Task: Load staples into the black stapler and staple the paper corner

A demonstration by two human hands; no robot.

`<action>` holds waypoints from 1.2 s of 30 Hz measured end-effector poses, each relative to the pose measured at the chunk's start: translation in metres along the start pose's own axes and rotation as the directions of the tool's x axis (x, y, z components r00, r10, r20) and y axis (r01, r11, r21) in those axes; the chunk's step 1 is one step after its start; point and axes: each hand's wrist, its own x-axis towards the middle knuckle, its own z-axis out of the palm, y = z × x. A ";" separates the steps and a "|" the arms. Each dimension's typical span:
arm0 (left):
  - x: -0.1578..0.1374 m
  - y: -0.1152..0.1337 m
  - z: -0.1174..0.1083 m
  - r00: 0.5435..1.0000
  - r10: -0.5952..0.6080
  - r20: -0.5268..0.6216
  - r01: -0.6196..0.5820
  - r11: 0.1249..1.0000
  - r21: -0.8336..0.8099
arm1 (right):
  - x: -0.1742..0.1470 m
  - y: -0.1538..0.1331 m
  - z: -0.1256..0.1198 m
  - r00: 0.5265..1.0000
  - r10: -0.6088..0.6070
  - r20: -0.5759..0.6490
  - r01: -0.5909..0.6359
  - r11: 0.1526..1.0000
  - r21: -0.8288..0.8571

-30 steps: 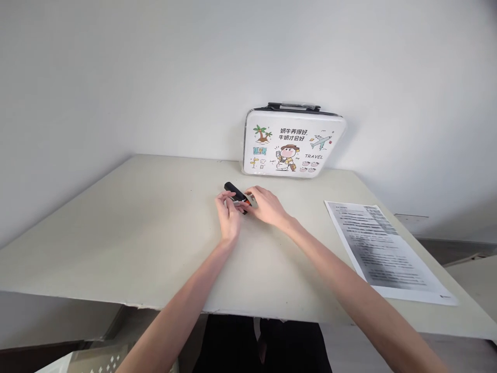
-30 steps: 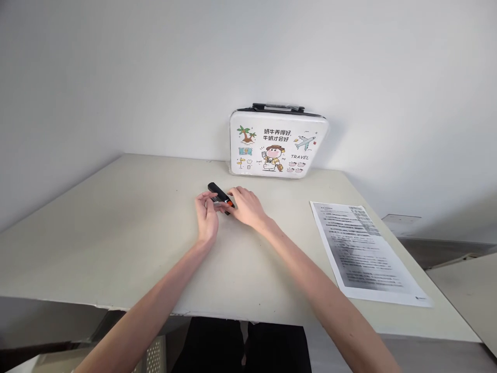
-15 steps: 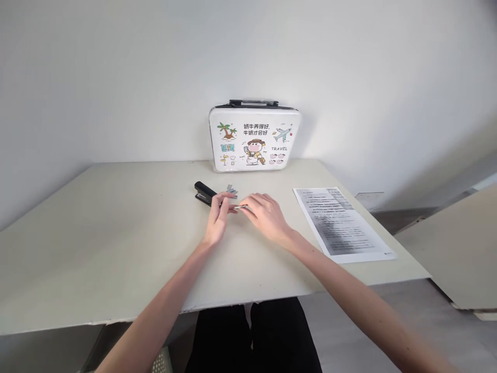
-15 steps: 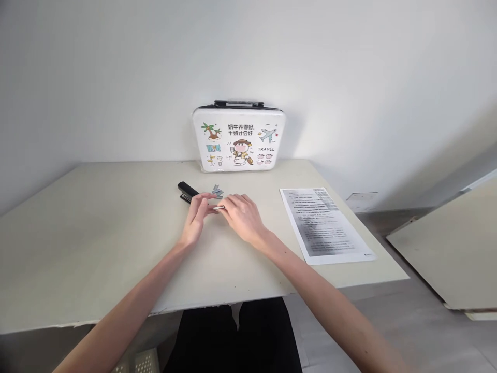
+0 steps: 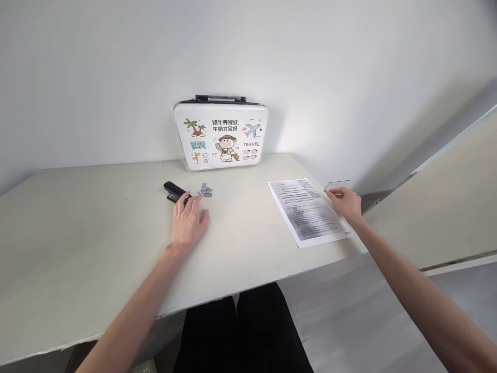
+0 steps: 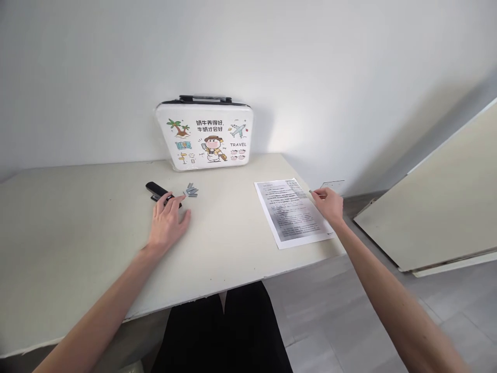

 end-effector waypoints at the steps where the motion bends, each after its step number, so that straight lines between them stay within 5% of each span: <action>1: 0.000 0.000 0.000 1.000 -0.001 -0.005 0.001 1.000 0.020 | 0.003 0.008 0.001 1.000 0.017 -0.008 -0.017 1.000 -0.014; 6: 0.001 0.000 -0.004 0.999 -0.010 -0.036 0.014 0.996 0.093 | 0.006 0.023 0.016 1.000 0.015 0.001 -0.015 1.000 -0.026; 15: 0.002 -0.001 -0.007 0.995 -0.028 -0.100 0.044 0.986 0.160 | -0.003 0.037 0.014 0.982 -0.183 0.041 0.184 0.982 -0.030; 22: 0.003 0.007 -0.010 0.994 0.057 -0.098 -0.041 0.986 0.159 | -0.043 0.040 0.006 0.814 -0.569 0.116 0.580 0.799 -0.155; 36: 0.002 0.021 -0.009 0.947 0.300 0.117 -0.288 0.951 -0.111 | -0.075 -0.008 -0.001 0.841 -0.480 0.249 0.488 0.872 0.036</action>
